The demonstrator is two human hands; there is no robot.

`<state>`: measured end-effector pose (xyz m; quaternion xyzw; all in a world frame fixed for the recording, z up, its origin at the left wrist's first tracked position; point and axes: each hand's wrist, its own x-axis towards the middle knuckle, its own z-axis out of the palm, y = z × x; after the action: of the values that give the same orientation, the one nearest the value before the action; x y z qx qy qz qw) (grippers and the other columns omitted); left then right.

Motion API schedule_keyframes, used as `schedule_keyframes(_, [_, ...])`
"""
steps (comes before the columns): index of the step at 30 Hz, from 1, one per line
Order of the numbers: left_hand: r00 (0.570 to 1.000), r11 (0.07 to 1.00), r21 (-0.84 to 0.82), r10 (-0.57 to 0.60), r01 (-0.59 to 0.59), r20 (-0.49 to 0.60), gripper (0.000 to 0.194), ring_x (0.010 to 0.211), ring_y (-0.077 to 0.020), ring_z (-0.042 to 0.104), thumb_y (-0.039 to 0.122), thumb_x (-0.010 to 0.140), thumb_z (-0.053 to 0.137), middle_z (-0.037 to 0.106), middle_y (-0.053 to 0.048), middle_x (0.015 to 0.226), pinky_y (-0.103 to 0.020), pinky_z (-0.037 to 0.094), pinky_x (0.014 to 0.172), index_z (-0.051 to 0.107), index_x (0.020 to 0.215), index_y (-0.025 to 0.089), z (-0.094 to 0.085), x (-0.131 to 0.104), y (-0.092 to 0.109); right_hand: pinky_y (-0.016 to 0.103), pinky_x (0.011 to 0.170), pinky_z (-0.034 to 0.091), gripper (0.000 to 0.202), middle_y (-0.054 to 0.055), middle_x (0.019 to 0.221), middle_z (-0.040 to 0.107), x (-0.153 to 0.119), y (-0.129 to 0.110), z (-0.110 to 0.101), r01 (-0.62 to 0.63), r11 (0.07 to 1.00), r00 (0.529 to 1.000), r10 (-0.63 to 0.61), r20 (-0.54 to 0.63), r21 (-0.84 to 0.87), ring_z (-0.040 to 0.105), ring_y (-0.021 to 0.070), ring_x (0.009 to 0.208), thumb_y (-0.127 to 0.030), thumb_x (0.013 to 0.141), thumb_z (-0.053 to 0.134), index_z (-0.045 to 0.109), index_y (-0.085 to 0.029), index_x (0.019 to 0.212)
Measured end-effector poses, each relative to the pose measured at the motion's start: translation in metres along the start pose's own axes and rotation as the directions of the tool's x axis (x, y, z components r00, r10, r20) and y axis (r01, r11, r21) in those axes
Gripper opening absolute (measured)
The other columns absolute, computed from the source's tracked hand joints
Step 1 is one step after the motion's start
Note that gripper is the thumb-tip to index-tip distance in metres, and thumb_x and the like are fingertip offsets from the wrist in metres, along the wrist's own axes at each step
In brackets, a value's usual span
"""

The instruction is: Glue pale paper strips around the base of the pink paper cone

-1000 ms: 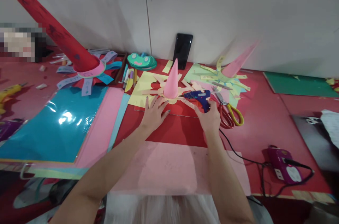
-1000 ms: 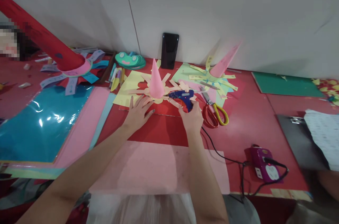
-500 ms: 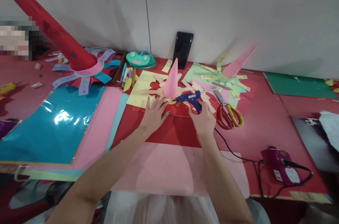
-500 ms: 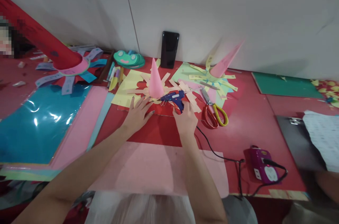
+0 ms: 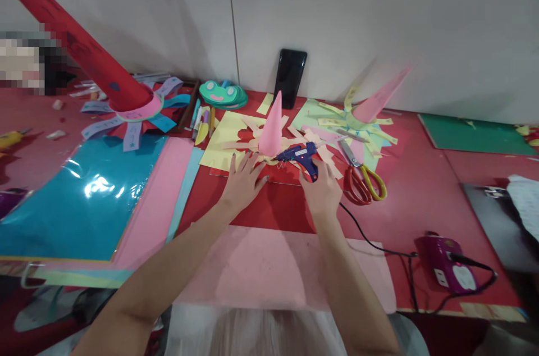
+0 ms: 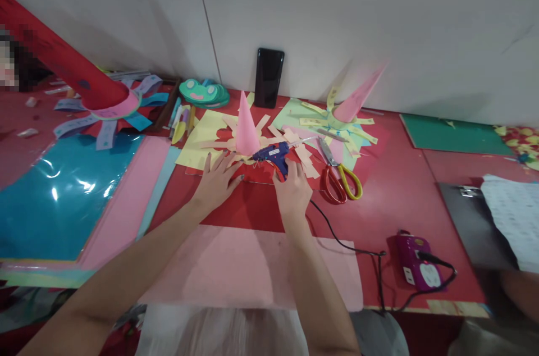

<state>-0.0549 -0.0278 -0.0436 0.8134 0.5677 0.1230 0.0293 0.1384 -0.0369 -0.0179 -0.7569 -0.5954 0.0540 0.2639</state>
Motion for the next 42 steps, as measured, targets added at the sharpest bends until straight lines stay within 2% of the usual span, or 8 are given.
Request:
schedule_keyframes(14, [1.0, 1.0, -0.02, -0.018, 0.018, -0.006, 0.036, 0.138, -0.0298, 0.031, 0.035, 0.094, 0.041, 0.044, -0.009, 0.143, -0.059, 0.015, 0.114, 0.056, 0.125, 0.022, 0.001, -0.001, 0.0, 0.025, 0.057, 0.04, 0.032, 0.008, 0.106, 0.066, -0.002, 0.002, -0.002, -0.05, 0.999, 0.996, 0.048, -0.07, -0.022, 0.062, 0.0212, 0.086, -0.034, 0.079, 0.053, 0.06, -0.022, 0.108])
schedule_keyframes(23, [1.0, 1.0, 0.003, -0.008, 0.008, 0.007, 0.039, 0.137, -0.0307, 0.031, 0.035, 0.095, 0.038, 0.044, -0.012, 0.142, -0.06, 0.016, 0.113, 0.055, 0.126, 0.019, -0.001, -0.002, 0.0, 0.028, 0.055, 0.039, 0.046, 0.01, 0.109, 0.066, 0.005, 0.006, -0.007, -0.133, 0.991, 0.99, 0.134, 0.043, -0.025, 0.063, 0.0259, 0.088, -0.049, 0.072, 0.065, 0.058, -0.023, 0.11])
schedule_keyframes(28, [1.0, 1.0, 0.02, -0.013, 0.013, -0.004, 0.038, 0.137, -0.0301, 0.031, 0.035, 0.095, 0.039, 0.044, -0.011, 0.143, -0.059, 0.016, 0.113, 0.055, 0.126, 0.021, 0.0, -0.002, 0.0, 0.029, 0.058, 0.039, 0.047, 0.01, 0.116, 0.063, 0.005, 0.004, -0.007, -0.125, 0.992, 0.99, 0.126, 0.056, -0.026, 0.062, 0.0268, 0.094, -0.048, 0.072, 0.065, 0.057, -0.023, 0.112])
schedule_keyframes(31, [1.0, 1.0, 0.021, -0.007, 0.007, -0.011, 0.038, 0.137, -0.0302, 0.031, 0.036, 0.095, 0.039, 0.043, -0.011, 0.143, -0.059, 0.016, 0.113, 0.055, 0.126, 0.021, 0.001, -0.001, -0.001, 0.029, 0.059, 0.039, 0.05, 0.01, 0.113, 0.064, 0.005, 0.001, -0.008, -0.162, 0.987, 0.983, 0.163, 0.082, -0.01, 0.061, 0.0268, 0.094, -0.047, 0.07, 0.068, 0.058, -0.023, 0.112])
schedule_keyframes(34, [1.0, 1.0, 0.014, -0.009, 0.01, -0.009, 0.039, 0.137, -0.0303, 0.031, 0.036, 0.095, 0.038, 0.043, -0.011, 0.144, -0.059, 0.016, 0.113, 0.055, 0.127, 0.021, 0.001, -0.001, 0.0, 0.029, 0.062, 0.04, 0.056, 0.009, 0.102, 0.066, 0.007, 0.004, -0.006, -0.25, 0.964, 0.962, 0.236, 0.14, 0.092, 0.06, 0.0243, 0.087, -0.054, 0.065, 0.069, 0.059, -0.022, 0.111])
schedule_keyframes(38, [1.0, 0.999, 0.033, -0.009, 0.009, -0.011, 0.04, 0.137, -0.0299, 0.032, 0.036, 0.096, 0.037, 0.044, -0.011, 0.143, -0.059, 0.016, 0.113, 0.054, 0.128, 0.021, 0.0, -0.002, 0.0, 0.028, 0.062, 0.039, 0.057, 0.003, 0.078, 0.063, 0.011, 0.012, -0.005, -0.342, 0.867, 0.933, 0.267, 0.243, 0.362, 0.054, 0.017, 0.069, -0.061, 0.057, 0.07, 0.063, -0.017, 0.093])
schedule_keyframes(42, [1.0, 0.999, 0.035, -0.008, 0.009, -0.019, 0.04, 0.137, -0.0296, 0.032, 0.037, 0.096, 0.037, 0.048, -0.011, 0.139, -0.058, 0.016, 0.114, 0.055, 0.128, 0.021, 0.001, -0.002, 0.0, 0.026, 0.06, 0.037, 0.048, -0.002, 0.068, 0.057, 0.015, 0.014, -0.009, -0.343, 0.792, 0.938, 0.266, 0.221, 0.504, 0.046, 0.0127, 0.062, -0.055, 0.057, 0.07, 0.063, -0.017, 0.083])
